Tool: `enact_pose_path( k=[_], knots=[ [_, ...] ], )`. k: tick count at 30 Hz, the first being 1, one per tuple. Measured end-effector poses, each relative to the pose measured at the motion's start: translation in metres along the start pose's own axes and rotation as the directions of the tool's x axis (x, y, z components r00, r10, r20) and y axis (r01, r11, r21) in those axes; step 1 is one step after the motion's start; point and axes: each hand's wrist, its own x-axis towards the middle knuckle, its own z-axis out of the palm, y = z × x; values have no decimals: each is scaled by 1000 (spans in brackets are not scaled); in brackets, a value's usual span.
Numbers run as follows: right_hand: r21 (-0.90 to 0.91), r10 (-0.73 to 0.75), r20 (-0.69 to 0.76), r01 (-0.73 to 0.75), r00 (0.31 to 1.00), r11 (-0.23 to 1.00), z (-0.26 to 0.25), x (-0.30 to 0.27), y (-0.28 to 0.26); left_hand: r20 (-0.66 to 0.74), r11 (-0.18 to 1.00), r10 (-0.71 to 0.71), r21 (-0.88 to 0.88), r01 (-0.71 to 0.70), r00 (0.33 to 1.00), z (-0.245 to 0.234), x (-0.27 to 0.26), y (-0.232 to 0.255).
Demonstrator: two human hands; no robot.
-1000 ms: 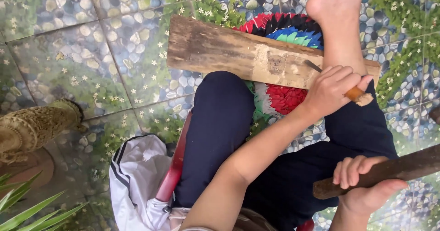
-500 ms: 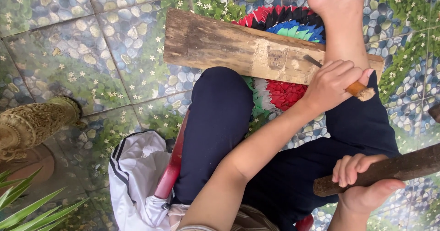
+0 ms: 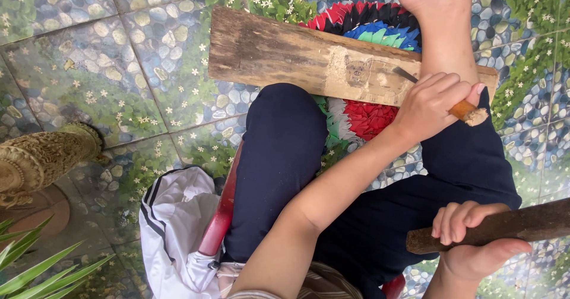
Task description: Carving a decorative design into a wooden board using a hammer and a carving tool.
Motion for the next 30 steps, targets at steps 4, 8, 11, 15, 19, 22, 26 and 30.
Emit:
enact_pose_path(
  k=[4,8,11,15,19,22,26,30],
  knots=[
    [29,5,9,-5,1000,1000,1,-1,-1,19,999,-30,-13,30,999,-1,-1,1],
    [19,5,7,-5,1000,1000,-1,0,-2,12,1000,-9,-15,9,1000,-4,2,3],
    [27,1,24,-2,1000,1000,0,0,-2,22,1000,-9,-18,10,1000,-3,-1,1],
    [39,2,32,-3,999,999,0,0,-2,14,1000,-1,-18,2,1000,-1,-1,4],
    [7,13,3,-13,1000,1000,1,-1,-2,24,1000,20,-11,-20,1000,1,-3,0],
    [10,19,12,-19,1000,1000,0,-1,-1,9,1000,-6,-14,6,1000,-1,0,2],
    [13,23,-2,-23,1000,1000,3,0,-1,3,1000,15,2,-15,1000,-1,1,0],
    [9,26,-5,-26,1000,1000,2,-1,-1,-2,1000,21,-3,-21,1000,0,1,0]
  ],
)
